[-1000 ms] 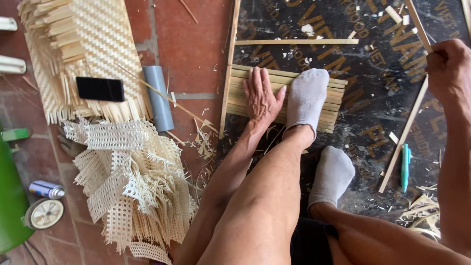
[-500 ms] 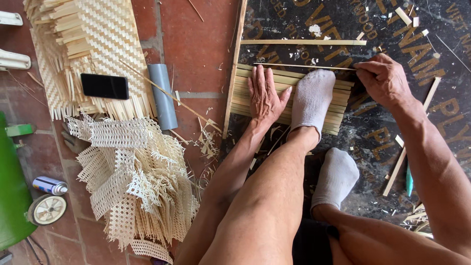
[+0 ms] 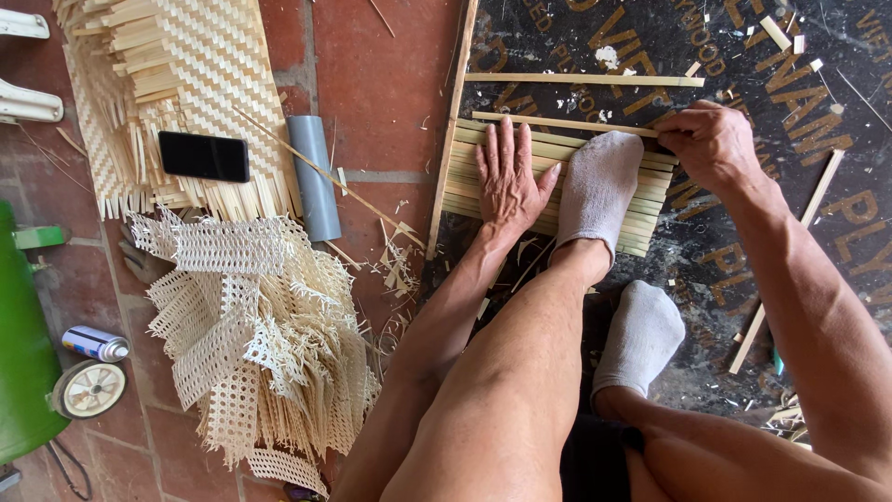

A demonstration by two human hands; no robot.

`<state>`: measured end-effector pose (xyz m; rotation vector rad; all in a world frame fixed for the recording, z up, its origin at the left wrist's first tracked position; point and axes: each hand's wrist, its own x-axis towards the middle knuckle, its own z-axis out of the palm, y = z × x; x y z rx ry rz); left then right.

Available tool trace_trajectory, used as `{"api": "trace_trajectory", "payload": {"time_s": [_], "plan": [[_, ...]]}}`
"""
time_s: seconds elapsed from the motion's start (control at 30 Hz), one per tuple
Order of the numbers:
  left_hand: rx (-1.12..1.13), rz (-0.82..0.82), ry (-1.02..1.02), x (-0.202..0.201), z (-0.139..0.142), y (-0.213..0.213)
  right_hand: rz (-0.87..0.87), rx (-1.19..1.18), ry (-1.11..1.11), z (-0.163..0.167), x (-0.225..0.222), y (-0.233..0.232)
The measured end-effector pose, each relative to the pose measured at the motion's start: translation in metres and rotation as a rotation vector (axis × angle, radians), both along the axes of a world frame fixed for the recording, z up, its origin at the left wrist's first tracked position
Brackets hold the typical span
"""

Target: The person sits on the floor and weaves thin bamboo strips crosswise into a lattice panel held under their foot, pressing each strip into place and using a small teal tool to tighten the weave. Finished woven panels lie beside the work area.

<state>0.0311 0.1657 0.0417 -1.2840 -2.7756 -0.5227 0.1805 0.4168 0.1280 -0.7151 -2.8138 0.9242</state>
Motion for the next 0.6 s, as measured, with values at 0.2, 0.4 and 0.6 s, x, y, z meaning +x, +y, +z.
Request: {"api": "trace_trajectory", "payload": {"time_s": [0.2, 0.4, 0.6], "plan": [[-0.058, -0.006, 0.004, 0.004, 0.009, -0.001, 0.125, 0.055, 0.011, 0.014, -0.021, -0.008], [-0.021, -0.019, -0.019, 0.007, 0.011, -0.002, 0.155, 0.147, -0.009, 0.036, -0.025, -0.012], [-0.086, -0.01, -0.04, 0.012, 0.007, -0.003, 0.001, 0.208, 0.112, 0.037, 0.015, -0.02]]}}
